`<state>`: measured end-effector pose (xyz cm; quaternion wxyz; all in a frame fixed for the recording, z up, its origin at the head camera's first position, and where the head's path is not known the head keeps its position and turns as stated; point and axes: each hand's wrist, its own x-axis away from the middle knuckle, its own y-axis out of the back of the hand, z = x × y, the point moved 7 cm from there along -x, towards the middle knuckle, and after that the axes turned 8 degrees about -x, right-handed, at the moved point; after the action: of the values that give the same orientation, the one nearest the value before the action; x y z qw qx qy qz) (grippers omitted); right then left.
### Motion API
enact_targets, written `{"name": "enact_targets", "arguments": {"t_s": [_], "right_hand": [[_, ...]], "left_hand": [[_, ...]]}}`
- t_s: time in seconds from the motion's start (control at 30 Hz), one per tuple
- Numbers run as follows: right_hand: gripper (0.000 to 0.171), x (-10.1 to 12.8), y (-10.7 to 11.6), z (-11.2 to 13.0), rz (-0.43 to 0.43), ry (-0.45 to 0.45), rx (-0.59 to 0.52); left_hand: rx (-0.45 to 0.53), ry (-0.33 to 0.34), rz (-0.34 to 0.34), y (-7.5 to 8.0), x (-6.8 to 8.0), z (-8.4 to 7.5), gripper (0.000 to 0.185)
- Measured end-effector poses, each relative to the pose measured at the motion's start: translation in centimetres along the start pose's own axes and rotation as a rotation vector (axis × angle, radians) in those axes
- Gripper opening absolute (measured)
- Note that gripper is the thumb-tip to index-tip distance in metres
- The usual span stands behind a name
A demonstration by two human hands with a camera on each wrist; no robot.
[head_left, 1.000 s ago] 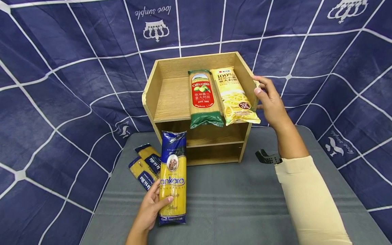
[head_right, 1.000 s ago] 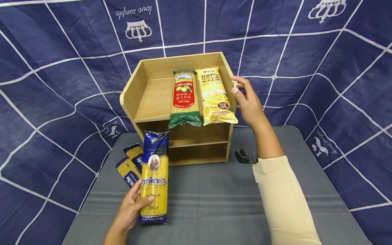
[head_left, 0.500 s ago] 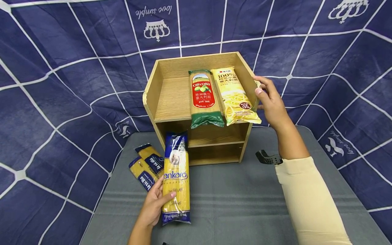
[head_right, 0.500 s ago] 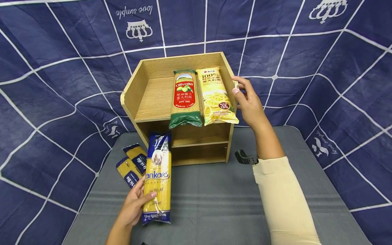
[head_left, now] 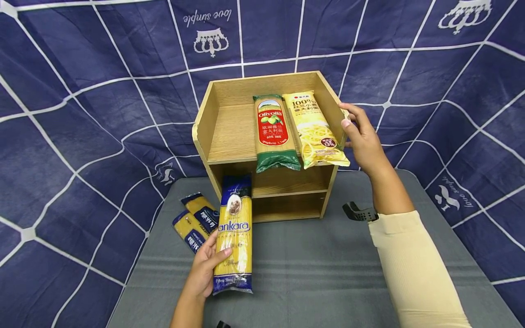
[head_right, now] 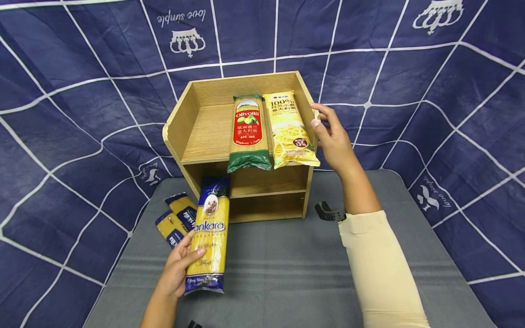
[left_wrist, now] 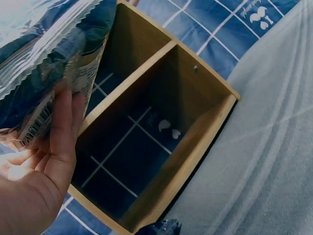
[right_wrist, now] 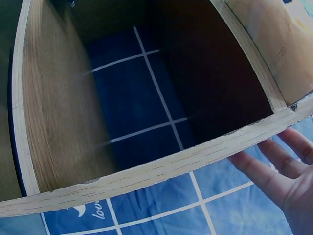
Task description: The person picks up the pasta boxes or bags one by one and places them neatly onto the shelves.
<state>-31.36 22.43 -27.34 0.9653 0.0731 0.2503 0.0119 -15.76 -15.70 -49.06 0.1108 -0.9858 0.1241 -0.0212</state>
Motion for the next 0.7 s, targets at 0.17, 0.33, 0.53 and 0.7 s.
{"name": "enact_targets", "arguments": {"t_s": [0.17, 0.33, 0.53, 0.7], "right_hand": [[0.046, 0.0, 0.1, -0.2, -0.021, -0.015, 0.028], [0.045, -0.1, 0.2, -0.3, -0.027, -0.017, 0.029], [0.046, -0.1, 0.1, -0.4, -0.020, -0.018, 0.015], [0.047, 0.0, 0.0, -0.3, -0.010, -0.009, -0.007]], "left_hand": [[0.048, 0.000, 0.005, 0.0, -0.2, -0.4, 0.072], [0.097, -0.008, 0.013, -0.3, -0.3, -0.9, 0.075], [0.151, -0.017, 0.020, -0.6, -0.4, -1.6, 0.077], [0.172, -0.016, -0.002, -0.7, -0.8, -1.9, 0.077]]}}
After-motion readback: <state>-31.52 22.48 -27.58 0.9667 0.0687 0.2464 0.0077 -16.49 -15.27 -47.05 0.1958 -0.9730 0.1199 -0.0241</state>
